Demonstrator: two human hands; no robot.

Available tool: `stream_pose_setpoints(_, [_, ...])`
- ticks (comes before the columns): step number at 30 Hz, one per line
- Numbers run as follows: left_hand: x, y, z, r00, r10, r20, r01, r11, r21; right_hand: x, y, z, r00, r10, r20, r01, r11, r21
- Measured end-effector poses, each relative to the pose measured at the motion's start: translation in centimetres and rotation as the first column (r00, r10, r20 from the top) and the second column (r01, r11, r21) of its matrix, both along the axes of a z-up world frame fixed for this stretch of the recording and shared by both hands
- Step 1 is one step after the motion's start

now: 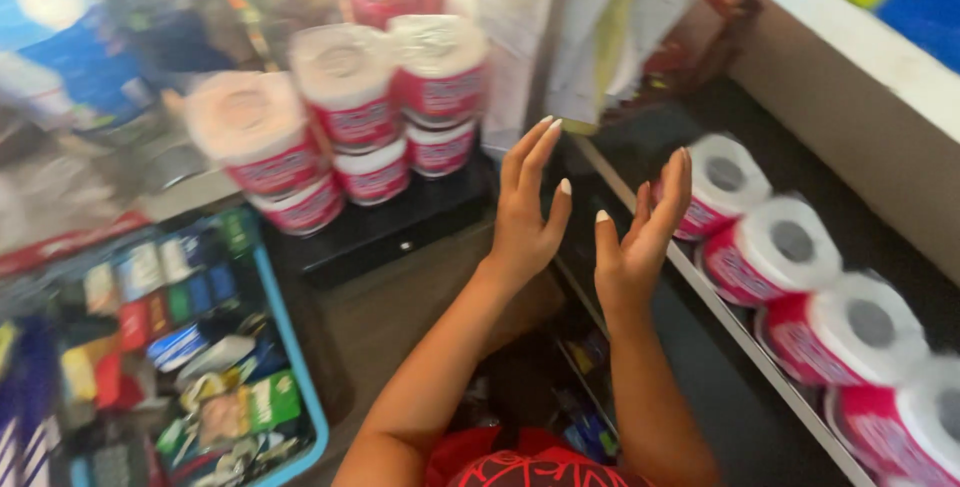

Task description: The person organizes items on a store shelf by hand. They move a package of sanitary pads, then stack multiple rolls of toilet paper. They also arrange several small bottles and tubes of personal care products on the shelf.

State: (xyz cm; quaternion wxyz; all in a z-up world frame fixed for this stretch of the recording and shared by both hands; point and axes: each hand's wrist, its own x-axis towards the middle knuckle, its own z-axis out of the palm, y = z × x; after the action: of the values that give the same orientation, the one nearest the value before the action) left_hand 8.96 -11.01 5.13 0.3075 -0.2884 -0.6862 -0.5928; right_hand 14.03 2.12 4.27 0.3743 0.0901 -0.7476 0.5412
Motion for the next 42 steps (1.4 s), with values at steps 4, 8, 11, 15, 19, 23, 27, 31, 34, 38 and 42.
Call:
stream_pose_setpoints(4, [-1.8,5.1,-1.8,0.978,-0.189,0.09,0.192,0.981,-0.021,2.3,3.0,-1.7,0.983,-0.18,0.035,0.181,0.983,-0.019])
stream_pose_setpoints(8, [-4.4,10.3,-6.3,0.906,-0.367,0.211,0.369,0.929,0.031,3.5,4.8,-4.1,0.977,-0.199,0.076,0.207,0.972,-0.109])
stream_pose_setpoints(11, [-5.5,12.8,-8.2,0.801,-0.496,0.335,0.487,0.865,0.117,3.8,6.0,-5.9,0.977,-0.183,0.11,0.2,0.967,-0.161])
stream_pose_setpoints(15, [-7.3,14.9,-10.1,0.705,-0.549,0.449,0.542,0.825,0.157,3.4,7.9,-8.2,0.971,-0.155,0.181,0.19,0.963,-0.193])
stream_pose_setpoints(19, [-9.5,16.2,-12.4,0.763,-0.524,0.379,0.535,0.841,0.086,2.7,9.1,-9.1,0.967,-0.133,0.219,0.176,0.965,-0.192])
stream_pose_setpoints(23, [-9.6,16.1,-11.9,0.774,-0.537,0.335,0.546,0.834,0.076,2.2,9.8,-9.5,0.962,-0.111,0.248,0.169,0.96,-0.225])
stream_pose_setpoints(27, [-7.6,14.2,-8.5,0.736,-0.548,0.399,0.54,0.83,0.144,2.6,8.8,-7.0,0.968,-0.083,0.236,0.147,0.952,-0.269])
stream_pose_setpoints(31, [-5.1,11.9,-4.9,0.785,-0.507,0.356,0.493,0.859,0.136,2.4,8.2,-7.7,0.983,-0.082,0.162,0.121,0.962,-0.246])
stream_pose_setpoints(34, [-2.5,9.0,-1.0,0.832,-0.458,0.314,0.461,0.885,0.069,2.2,7.1,-6.6,0.995,-0.089,0.043,0.096,0.97,-0.221])
stream_pose_setpoints(38, [0.6,4.4,3.6,0.927,-0.371,0.059,0.37,0.929,0.025,1.7,4.7,-3.5,0.983,0.009,-0.182,-0.04,0.985,-0.166])
stream_pose_setpoints(42, [1.8,0.1,6.1,0.966,-0.249,-0.074,0.25,0.968,-0.004,0.4,1.9,-0.3,0.948,0.151,-0.28,-0.195,0.971,-0.135])
